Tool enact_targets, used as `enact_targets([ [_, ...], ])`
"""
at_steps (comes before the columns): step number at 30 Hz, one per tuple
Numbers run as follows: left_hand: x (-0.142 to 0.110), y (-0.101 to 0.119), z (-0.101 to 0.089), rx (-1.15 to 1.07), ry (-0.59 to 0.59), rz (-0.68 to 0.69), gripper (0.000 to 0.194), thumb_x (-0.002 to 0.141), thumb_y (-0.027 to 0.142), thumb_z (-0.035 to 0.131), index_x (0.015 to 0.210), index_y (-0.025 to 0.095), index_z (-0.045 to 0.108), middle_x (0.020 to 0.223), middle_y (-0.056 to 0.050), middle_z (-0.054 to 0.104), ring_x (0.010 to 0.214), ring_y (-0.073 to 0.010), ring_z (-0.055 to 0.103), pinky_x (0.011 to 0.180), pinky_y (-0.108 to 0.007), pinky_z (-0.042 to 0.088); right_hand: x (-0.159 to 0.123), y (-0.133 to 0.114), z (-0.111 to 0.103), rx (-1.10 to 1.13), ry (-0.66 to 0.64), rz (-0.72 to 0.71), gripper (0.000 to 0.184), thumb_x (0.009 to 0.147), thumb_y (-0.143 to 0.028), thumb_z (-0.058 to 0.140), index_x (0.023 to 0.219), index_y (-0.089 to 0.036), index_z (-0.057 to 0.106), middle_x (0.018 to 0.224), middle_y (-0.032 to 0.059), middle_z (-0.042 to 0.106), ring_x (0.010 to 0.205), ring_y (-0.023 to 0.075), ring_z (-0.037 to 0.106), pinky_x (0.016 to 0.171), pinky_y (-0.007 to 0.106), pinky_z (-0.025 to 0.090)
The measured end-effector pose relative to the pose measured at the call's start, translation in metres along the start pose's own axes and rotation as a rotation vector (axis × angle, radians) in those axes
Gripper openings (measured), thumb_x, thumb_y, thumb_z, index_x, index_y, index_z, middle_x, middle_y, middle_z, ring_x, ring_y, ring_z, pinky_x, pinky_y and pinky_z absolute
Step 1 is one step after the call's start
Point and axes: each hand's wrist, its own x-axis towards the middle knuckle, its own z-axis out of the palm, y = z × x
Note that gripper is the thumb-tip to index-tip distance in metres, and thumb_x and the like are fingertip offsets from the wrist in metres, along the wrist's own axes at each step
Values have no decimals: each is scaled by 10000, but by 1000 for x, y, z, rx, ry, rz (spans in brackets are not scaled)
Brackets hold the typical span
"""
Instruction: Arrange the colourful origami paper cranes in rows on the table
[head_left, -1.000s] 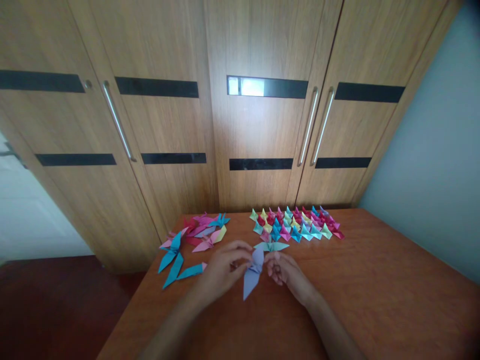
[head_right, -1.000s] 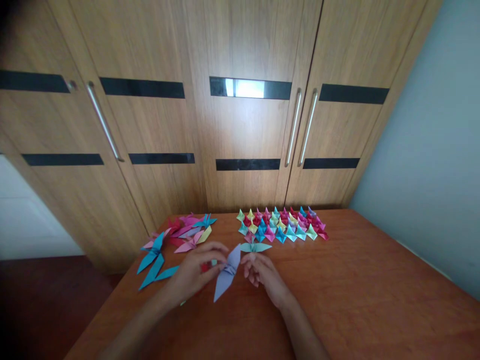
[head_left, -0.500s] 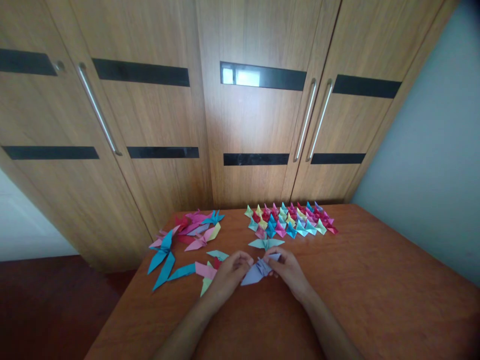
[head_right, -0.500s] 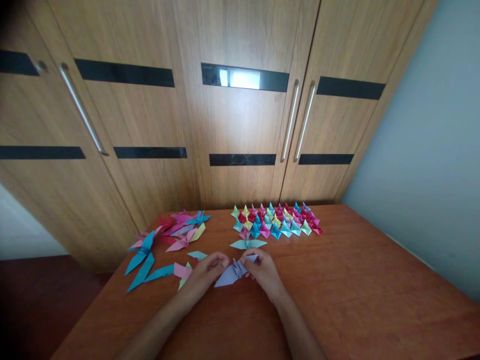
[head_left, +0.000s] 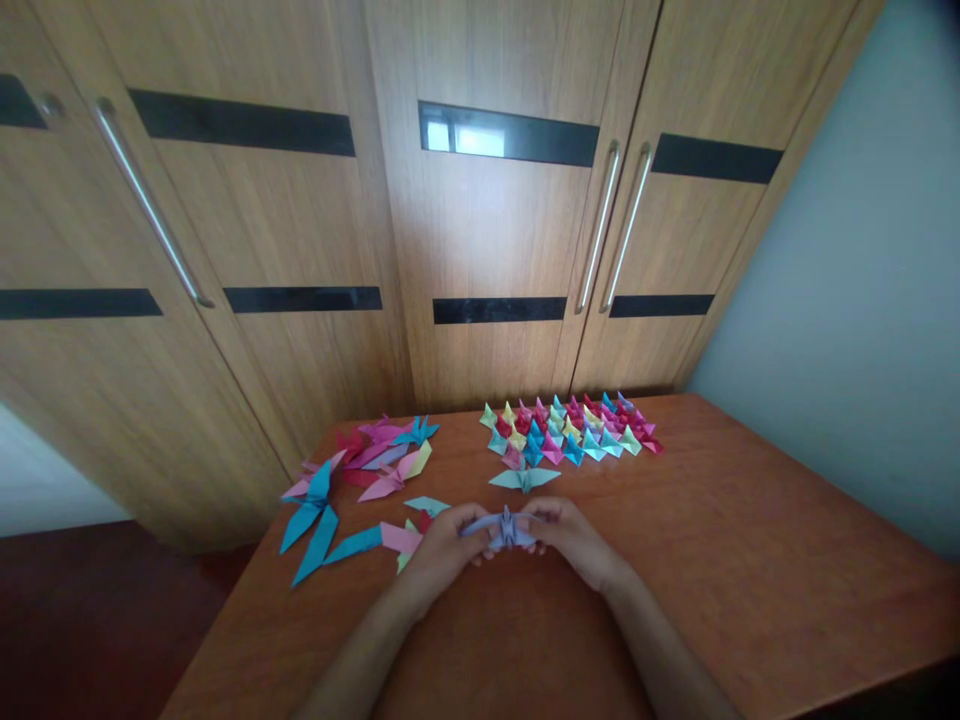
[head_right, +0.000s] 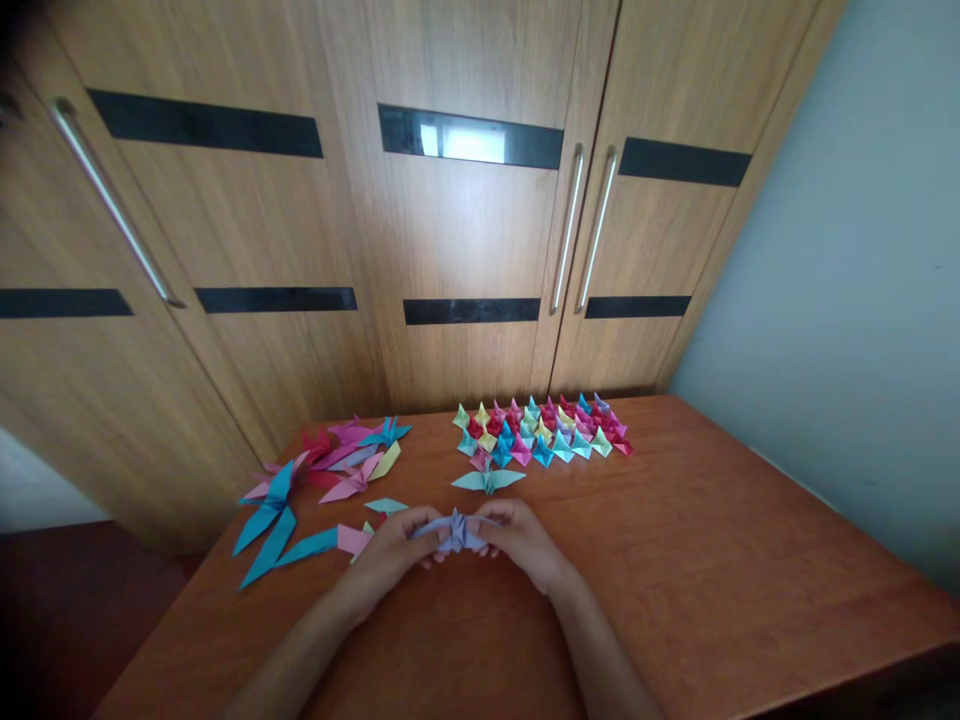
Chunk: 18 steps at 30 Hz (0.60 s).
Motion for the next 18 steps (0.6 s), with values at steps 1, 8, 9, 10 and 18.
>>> enact_targets([
  [1, -1, 2, -1, -38, -9, -11, 281, 776, 412, 599, 783, 131, 609, 665, -13, 619, 606, -124, 545, 559, -214, 398, 0, 1, -1, 45, 6, 0, 280, 759, -430, 647, 729, -151, 646, 617, -6, 605, 547, 83, 517, 509, 192, 363],
  [8, -5, 4, -4, -265, -2, -30, 275, 793, 412, 610, 772, 138, 594, 678, -16, 627, 608, -93, 540, 545, -178, 370, 1, 5, -6, 276, 106, 18, 282, 734, -429, 684, 688, -169, 584, 586, -39, 515, 496, 59, 426, 478, 191, 310],
  [9, -5, 4, -4, -275, -2, -31, 274, 792, 411, 613, 768, 139, 592, 676, -16, 627, 605, -91, 538, 542, -176, 368, 1, 4, -7, 273, 115, 17, 296, 726, -439, 688, 679, -169, 578, 581, -40, 505, 495, 60, 418, 475, 193, 302],
  [10, -5, 3, -5, -282, -1, -34, 275, 789, 411, 616, 764, 139, 591, 668, -13, 623, 597, -89, 533, 537, -174, 366, 1, 4, -8, 260, 127, 16, 310, 720, -450, 690, 669, -168, 572, 572, -42, 497, 492, 60, 409, 473, 196, 296],
  [18, -6, 6, -11, -254, 15, -85, 302, 768, 440, 618, 733, 144, 576, 600, 10, 578, 534, -82, 496, 487, -170, 340, 1, 3, -15, 58, 287, -26, 398, 735, -535, 632, 607, -177, 512, 506, -52, 425, 483, 77, 345, 483, 214, 264],
])
